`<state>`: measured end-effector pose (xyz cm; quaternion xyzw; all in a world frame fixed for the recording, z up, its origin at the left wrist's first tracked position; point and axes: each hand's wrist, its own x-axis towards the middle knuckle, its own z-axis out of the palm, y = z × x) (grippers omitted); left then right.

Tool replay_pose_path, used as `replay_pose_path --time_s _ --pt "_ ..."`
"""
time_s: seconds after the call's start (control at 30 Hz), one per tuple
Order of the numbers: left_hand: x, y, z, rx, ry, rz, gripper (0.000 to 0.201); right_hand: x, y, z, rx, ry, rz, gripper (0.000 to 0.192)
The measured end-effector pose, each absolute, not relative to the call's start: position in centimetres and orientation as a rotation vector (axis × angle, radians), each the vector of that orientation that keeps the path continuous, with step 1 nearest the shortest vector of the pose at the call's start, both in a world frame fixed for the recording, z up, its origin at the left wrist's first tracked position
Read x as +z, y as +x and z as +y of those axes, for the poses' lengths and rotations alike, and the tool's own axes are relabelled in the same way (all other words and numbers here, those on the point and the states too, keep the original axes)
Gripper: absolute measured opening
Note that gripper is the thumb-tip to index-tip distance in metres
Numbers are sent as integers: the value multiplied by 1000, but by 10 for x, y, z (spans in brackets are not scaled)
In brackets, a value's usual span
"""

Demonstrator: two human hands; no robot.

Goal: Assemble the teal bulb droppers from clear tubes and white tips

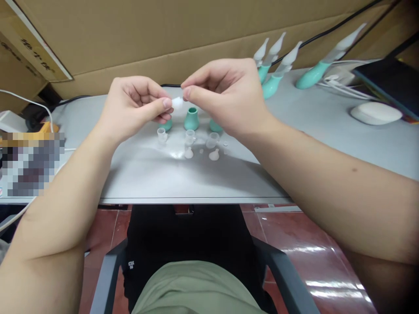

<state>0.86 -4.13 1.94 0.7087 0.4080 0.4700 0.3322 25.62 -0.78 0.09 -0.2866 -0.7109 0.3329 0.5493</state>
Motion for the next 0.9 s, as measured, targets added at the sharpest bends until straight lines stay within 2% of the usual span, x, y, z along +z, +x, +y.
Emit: replay_pose_path --time_s 0.13,0.33,0.5,0.6,0.8,0.9 --pt "9 14 -35 1322 1769 1064 31 -2 260 -1 948 -647 -1635 14" --pt "6 16 -34 1391 1773 1026 40 -9 257 5 1027 -588 -1632 18" --pt "8 12 -31 1241 1848 1107 37 -8 255 -4 1065 -614 -1557 16" --pt "8 11 -31 1267 1857 1117 37 -1 260 -11 1083 -693 -1637 13" --pt "6 10 -31 1241 1885 1101 33 5 263 -16 1048 -709 -1615 29" --pt "6 9 -31 1261 1881 1056 31 6 264 -15 1103 -677 -1669 24"
